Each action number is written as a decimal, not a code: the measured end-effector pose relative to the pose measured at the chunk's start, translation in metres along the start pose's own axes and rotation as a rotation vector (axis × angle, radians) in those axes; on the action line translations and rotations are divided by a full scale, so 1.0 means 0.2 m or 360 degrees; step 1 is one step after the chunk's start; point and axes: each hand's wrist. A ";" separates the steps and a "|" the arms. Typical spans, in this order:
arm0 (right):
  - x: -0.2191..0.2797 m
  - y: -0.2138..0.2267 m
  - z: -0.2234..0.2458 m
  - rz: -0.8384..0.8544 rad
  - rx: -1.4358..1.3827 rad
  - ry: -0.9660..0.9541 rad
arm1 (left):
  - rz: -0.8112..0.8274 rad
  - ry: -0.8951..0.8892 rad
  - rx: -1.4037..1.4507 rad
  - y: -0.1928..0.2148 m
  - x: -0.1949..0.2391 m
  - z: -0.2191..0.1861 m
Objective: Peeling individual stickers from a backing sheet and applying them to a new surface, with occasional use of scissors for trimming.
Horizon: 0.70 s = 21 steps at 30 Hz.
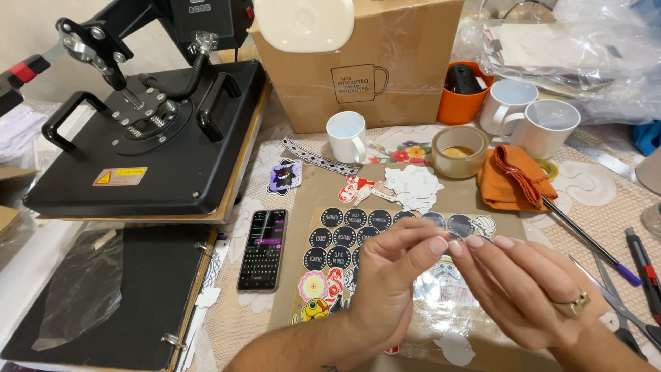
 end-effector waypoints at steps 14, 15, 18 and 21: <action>0.30 0.01 -0.23 0.0118 0.0011 -0.0903 | 0.0167 -0.0857 -0.0540 0.10 -0.06 -0.26; 0.31 0.07 -0.34 0.0073 0.0094 -0.1040 | 0.0166 -0.1082 -0.0866 0.10 -0.05 -0.30; 0.60 0.23 -0.54 0.0737 -0.0149 -0.1565 | 0.0192 -0.0990 -0.1085 0.11 -0.05 -0.34; 0.85 0.32 -0.48 0.1686 0.0211 -0.2100 | 0.0218 -0.0730 -0.0902 0.17 -0.04 -0.34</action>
Point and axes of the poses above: each hand's wrist, its own x-axis away from the middle knuckle, its own y-axis out of the back of the hand, z = x × y, and after that the axes turned 3 degrees about y, right-handed
